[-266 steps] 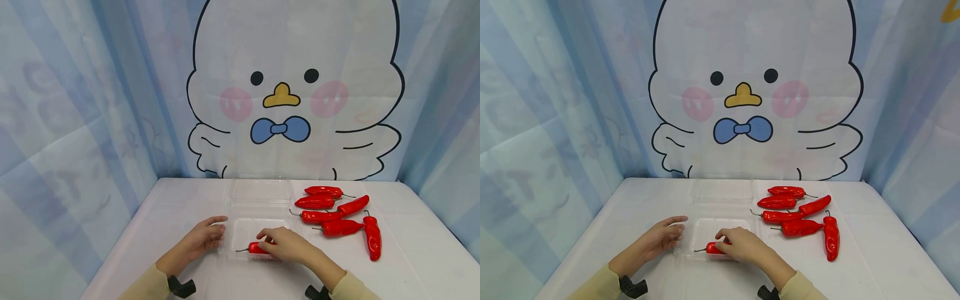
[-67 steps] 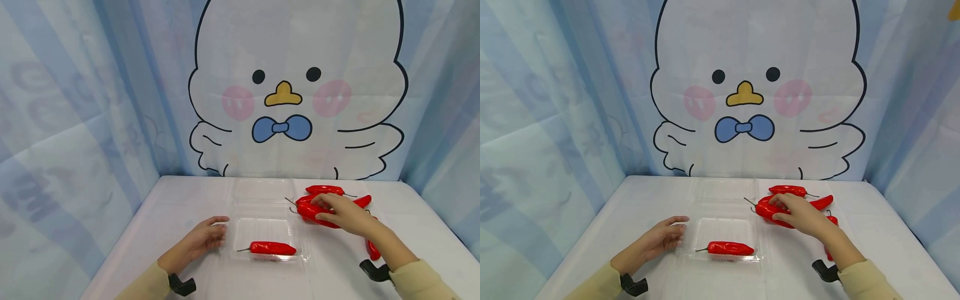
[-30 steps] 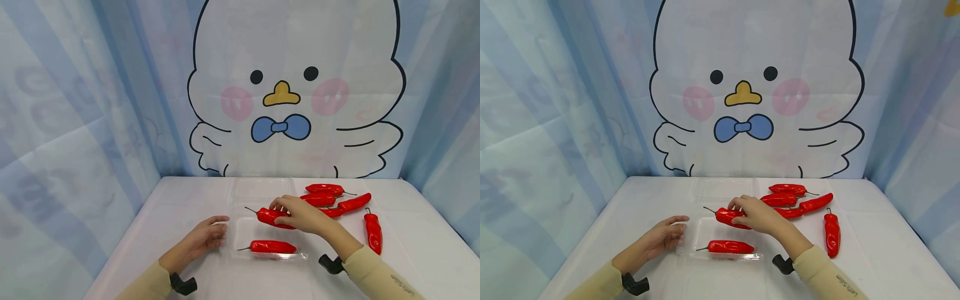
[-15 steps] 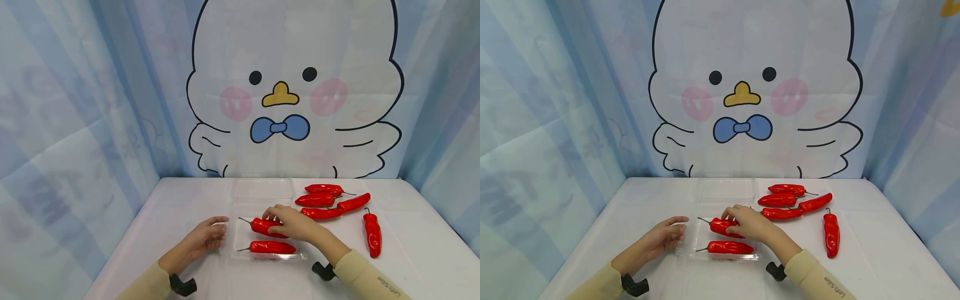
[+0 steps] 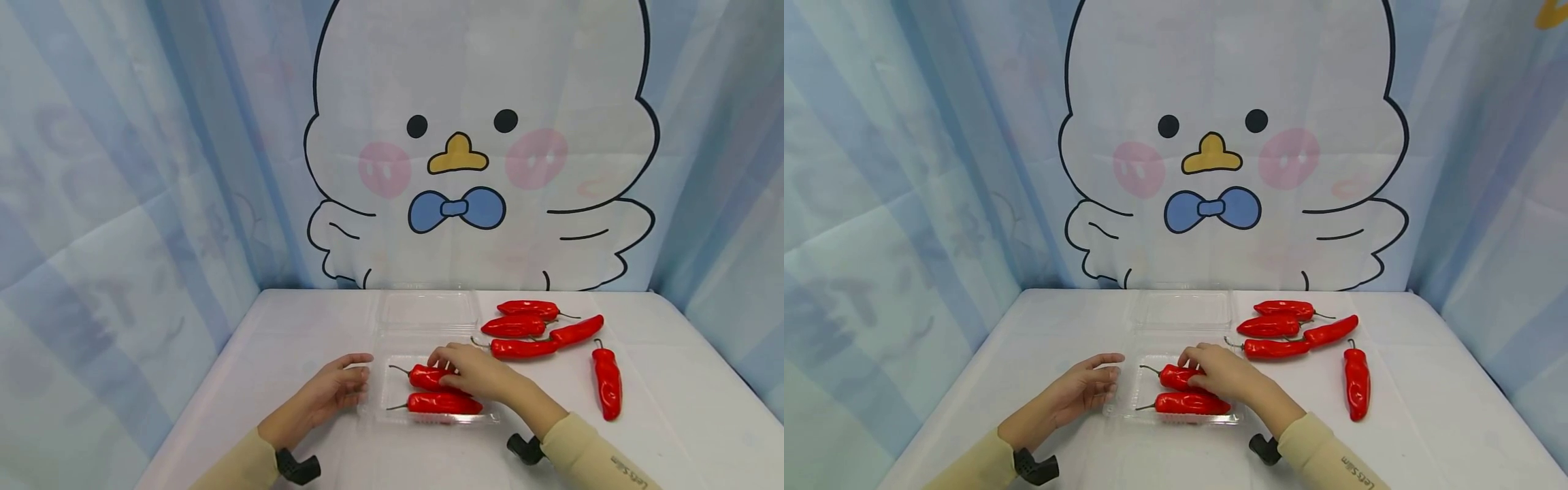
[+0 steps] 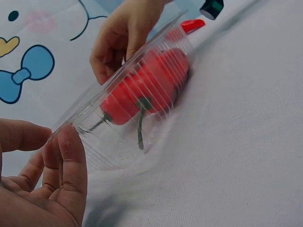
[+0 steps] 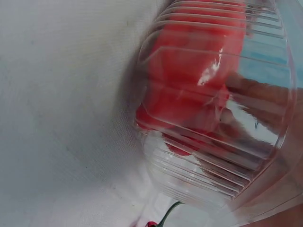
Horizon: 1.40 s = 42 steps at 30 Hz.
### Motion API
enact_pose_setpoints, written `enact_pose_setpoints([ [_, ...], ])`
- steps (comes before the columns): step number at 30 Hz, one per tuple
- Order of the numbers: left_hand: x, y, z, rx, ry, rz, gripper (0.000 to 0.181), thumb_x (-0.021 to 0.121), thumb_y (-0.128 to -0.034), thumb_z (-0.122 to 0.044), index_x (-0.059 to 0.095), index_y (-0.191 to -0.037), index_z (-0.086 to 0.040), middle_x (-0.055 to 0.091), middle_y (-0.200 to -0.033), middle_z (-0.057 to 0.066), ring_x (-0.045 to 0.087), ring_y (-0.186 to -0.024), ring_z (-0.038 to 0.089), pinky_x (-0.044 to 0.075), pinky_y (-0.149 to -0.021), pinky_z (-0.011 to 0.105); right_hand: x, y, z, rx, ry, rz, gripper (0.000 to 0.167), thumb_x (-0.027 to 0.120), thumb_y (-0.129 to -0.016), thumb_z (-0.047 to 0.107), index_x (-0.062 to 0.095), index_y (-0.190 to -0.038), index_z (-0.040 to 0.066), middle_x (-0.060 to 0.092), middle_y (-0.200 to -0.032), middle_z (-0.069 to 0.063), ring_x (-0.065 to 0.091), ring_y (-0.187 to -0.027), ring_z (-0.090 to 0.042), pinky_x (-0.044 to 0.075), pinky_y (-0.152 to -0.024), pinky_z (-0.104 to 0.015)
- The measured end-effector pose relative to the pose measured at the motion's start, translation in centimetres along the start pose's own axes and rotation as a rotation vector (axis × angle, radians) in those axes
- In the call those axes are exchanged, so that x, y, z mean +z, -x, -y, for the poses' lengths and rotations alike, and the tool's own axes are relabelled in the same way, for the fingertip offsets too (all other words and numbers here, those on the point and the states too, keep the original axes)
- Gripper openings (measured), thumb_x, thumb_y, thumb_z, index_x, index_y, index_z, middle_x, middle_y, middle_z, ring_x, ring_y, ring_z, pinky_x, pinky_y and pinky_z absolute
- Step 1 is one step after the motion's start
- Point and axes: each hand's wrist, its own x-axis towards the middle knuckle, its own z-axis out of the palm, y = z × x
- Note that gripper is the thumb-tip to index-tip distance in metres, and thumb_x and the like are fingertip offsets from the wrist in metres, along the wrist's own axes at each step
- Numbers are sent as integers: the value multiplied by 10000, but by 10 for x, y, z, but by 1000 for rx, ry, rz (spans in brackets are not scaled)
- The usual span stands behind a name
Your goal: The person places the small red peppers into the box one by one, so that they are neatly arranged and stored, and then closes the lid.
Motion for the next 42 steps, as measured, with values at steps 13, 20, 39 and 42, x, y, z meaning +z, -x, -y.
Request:
enact_pose_setpoints([
  [13,-2,1,0,0,12,20,485,622,-1001,-73,468,-1458,-21,620,-998,16,650,-747,98,595,-706,233,0,1,3,5,-25,51,280,643,-960,-13,691,-1186,145,716,-1089,-40,668,-1006,-207,585,-942,-466],
  [20,-1,4,-2,7,9,18,490,619,-1007,-72,458,-1467,-17,620,-994,15,648,-748,98,598,-715,232,0,2,4,23,-71,64,341,561,-948,-83,699,-1169,138,727,-1110,-58,675,-1030,-235,577,-959,-499],
  [39,-1,5,-2,10,13,37,500,604,-1013,-70,434,-1478,-2,620,-980,11,650,-750,95,596,-708,223,-8,6,3,82,-37,23,255,678,-960,48,700,-1190,158,724,-1094,-23,670,-1012,-197,610,-895,-438],
  [42,0,4,-2,6,9,32,501,606,-1013,-74,435,-1479,-1,618,-987,18,648,-747,100,597,-709,224,-10,7,2,93,-37,8,254,692,-954,60,704,-1190,155,719,-1084,-13,665,-1003,-187,615,-881,-421],
])
